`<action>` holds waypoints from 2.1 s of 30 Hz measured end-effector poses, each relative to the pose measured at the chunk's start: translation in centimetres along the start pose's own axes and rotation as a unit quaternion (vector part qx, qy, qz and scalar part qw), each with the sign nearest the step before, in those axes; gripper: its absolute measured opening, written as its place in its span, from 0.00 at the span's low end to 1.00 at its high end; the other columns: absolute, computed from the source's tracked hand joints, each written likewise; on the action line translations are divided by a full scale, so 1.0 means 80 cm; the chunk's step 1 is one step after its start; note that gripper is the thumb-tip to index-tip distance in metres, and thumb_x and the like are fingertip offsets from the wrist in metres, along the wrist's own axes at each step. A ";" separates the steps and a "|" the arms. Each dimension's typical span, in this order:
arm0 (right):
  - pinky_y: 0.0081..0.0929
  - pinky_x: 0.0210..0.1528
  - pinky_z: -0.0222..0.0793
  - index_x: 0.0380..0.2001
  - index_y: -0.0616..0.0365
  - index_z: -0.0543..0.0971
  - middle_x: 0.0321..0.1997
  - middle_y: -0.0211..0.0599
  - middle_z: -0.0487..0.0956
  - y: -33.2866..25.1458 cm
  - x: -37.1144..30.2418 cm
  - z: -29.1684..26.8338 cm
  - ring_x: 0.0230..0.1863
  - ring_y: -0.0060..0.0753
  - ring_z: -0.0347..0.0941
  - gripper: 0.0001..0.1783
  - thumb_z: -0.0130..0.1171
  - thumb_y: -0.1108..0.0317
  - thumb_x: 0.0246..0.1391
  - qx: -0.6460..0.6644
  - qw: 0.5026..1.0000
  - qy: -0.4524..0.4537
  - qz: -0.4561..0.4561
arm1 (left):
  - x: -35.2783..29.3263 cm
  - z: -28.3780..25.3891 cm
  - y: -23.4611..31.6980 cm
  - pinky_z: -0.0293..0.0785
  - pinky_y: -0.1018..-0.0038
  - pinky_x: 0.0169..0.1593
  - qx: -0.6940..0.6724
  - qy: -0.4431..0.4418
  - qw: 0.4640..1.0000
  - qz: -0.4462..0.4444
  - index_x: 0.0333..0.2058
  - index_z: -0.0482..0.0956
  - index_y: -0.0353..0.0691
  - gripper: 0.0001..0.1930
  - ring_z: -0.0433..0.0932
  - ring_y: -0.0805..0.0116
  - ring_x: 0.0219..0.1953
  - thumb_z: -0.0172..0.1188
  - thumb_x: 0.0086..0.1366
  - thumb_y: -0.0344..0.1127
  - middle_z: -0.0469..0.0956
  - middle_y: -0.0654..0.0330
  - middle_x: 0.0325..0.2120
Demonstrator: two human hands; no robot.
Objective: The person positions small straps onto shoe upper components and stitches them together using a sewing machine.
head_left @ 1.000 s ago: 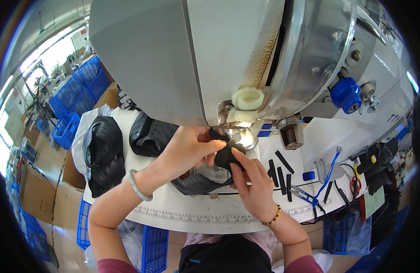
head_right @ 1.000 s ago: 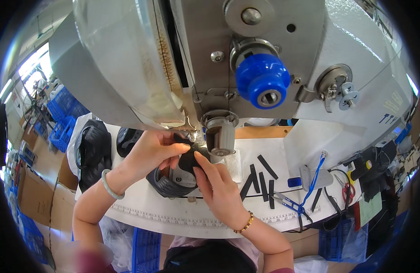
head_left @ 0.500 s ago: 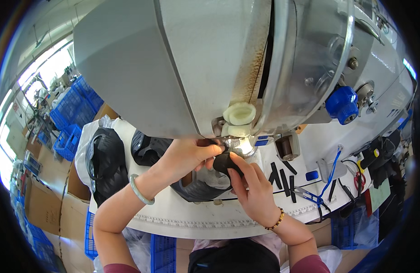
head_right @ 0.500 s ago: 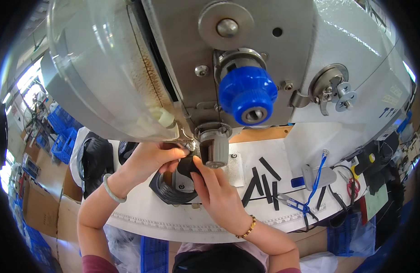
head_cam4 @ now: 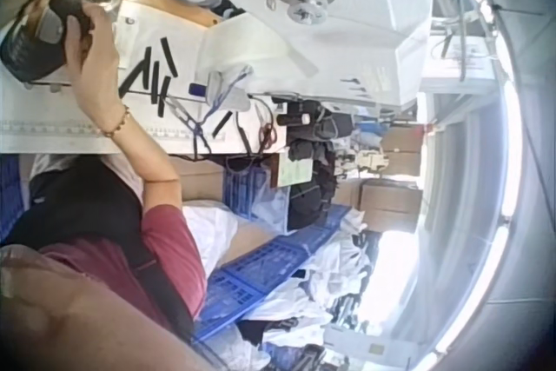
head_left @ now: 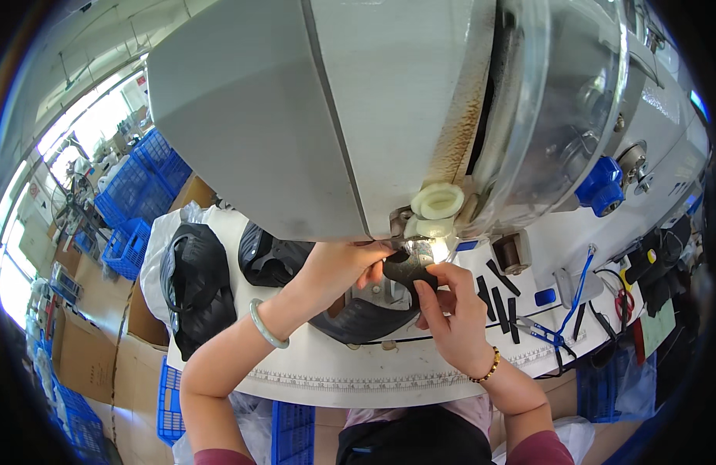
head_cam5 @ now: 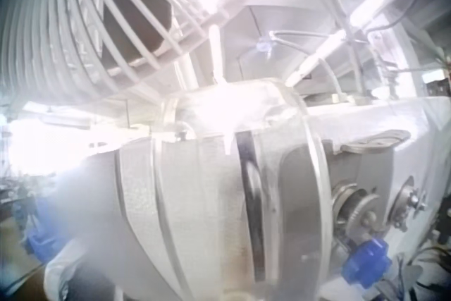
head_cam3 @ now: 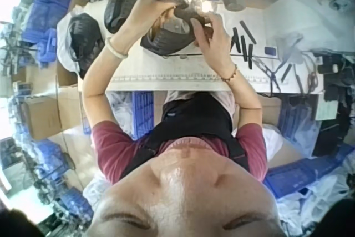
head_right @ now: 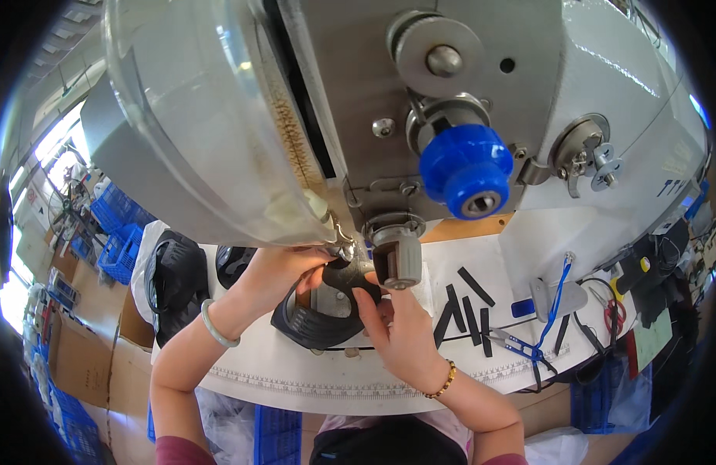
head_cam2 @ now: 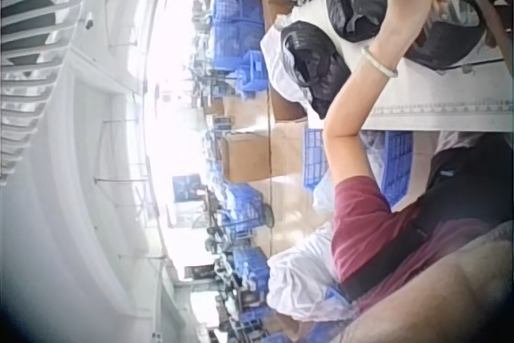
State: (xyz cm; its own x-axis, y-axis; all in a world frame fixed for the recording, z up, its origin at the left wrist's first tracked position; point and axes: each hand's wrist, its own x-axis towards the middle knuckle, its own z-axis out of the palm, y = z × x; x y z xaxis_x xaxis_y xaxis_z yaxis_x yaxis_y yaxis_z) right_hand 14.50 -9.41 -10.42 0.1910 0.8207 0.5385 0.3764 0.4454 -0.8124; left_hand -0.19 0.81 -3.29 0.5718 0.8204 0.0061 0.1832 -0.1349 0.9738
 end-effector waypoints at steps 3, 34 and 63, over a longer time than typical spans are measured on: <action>0.13 0.15 0.63 0.42 0.63 0.63 0.29 0.35 0.73 -0.005 0.001 0.000 0.15 0.18 0.71 0.14 0.53 0.78 0.54 0.015 1.000 -0.001 0.025 | 0.003 -0.003 -0.004 0.58 0.82 0.15 -0.034 -0.002 0.999 -0.007 0.26 0.75 0.31 0.05 0.64 0.79 0.11 0.54 0.58 0.27 0.71 0.61 0.12; 0.12 0.15 0.56 0.35 0.60 0.65 0.19 0.26 0.71 0.007 -0.002 -0.001 0.14 0.12 0.66 0.11 0.57 0.73 0.53 0.100 0.994 0.035 0.012 | 0.000 -0.006 -0.015 0.61 0.82 0.18 -0.077 0.013 0.997 0.010 0.22 0.73 0.29 0.08 0.65 0.79 0.11 0.54 0.58 0.28 0.72 0.59 0.14; 0.11 0.21 0.55 0.34 0.54 0.78 0.33 0.22 0.71 -0.105 0.031 0.090 0.20 0.09 0.57 0.10 0.63 0.71 0.46 0.041 0.943 -0.328 -0.045 | -0.206 0.025 -0.094 0.74 0.80 0.26 -0.327 0.315 0.878 0.150 0.38 0.73 0.25 0.10 0.78 0.69 0.26 0.53 0.62 0.29 0.78 0.57 0.25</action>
State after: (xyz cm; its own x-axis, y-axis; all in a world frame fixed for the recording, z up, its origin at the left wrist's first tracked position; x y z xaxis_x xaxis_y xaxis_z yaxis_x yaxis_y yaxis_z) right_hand 5.26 -8.57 -3.86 -0.4499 0.8114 0.3731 0.2888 0.5275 -0.7989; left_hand -9.38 -12.85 -11.15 -0.0775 0.9749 0.2089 -0.5156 -0.2185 0.8285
